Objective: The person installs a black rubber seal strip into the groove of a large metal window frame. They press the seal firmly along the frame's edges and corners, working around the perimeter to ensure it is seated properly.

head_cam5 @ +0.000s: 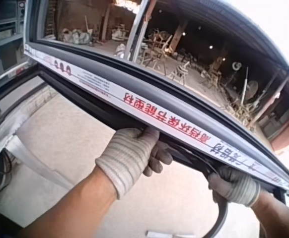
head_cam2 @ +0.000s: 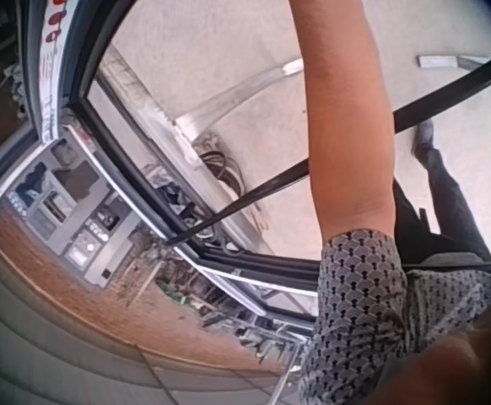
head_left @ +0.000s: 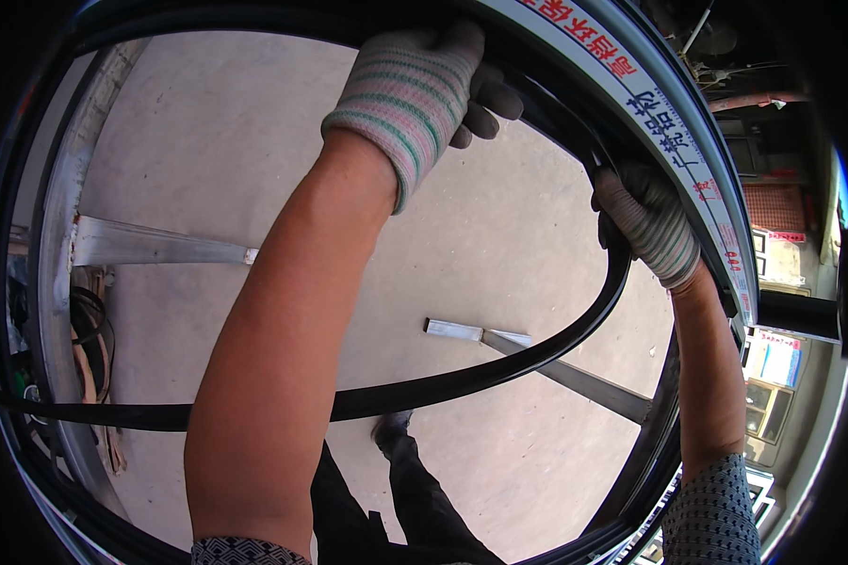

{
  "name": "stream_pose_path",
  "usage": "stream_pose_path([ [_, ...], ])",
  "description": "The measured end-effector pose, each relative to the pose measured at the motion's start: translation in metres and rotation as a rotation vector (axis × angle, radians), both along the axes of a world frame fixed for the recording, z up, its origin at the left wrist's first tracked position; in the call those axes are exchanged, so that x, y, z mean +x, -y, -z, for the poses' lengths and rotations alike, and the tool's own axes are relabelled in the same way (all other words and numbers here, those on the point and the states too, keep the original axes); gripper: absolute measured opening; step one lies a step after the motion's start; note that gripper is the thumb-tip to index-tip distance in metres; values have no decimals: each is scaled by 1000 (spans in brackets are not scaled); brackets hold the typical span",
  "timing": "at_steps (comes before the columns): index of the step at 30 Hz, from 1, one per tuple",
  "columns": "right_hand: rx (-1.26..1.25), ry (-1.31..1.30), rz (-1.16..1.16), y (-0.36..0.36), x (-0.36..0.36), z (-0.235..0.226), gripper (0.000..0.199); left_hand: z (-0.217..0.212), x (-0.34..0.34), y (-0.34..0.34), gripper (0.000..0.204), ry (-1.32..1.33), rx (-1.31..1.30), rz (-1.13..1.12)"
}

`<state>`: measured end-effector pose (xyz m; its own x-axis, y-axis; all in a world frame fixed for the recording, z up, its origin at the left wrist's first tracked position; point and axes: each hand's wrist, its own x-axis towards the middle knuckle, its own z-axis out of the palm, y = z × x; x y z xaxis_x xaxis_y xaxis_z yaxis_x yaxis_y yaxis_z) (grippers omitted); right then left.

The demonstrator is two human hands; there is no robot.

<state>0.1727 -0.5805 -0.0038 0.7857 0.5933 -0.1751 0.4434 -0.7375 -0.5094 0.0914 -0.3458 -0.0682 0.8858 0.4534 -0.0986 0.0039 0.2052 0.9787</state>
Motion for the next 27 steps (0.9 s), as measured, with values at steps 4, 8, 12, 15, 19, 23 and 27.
stream_pose_path([
  [4, -17, 12, -3, -2, 0, 0, 39, 2, -3, -2, 43, 22, 10, -1],
  [8, -23, 23, 1, -1, -1, 0, 40, 5, -2, -1, 44, 35, 26, 0],
  [12, -16, -49, 45, -2, -2, -3, 40, 8, -5, -3, 43, 13, 13, 22],
  [15, -24, -59, 44, -3, -2, -6, 39, 9, -7, -5, 40, -23, 16, 34],
  [19, 3, -61, 68, -4, -4, -6, 40, 6, -7, -1, 39, -8, 43, 6],
  [23, -9, -40, 72, -2, -2, -7, 41, 3, -6, 0, 38, -46, 59, -19],
  [27, 25, -23, 50, 2, 2, -4, 40, -5, -1, 6, 36, -59, 41, -58],
])
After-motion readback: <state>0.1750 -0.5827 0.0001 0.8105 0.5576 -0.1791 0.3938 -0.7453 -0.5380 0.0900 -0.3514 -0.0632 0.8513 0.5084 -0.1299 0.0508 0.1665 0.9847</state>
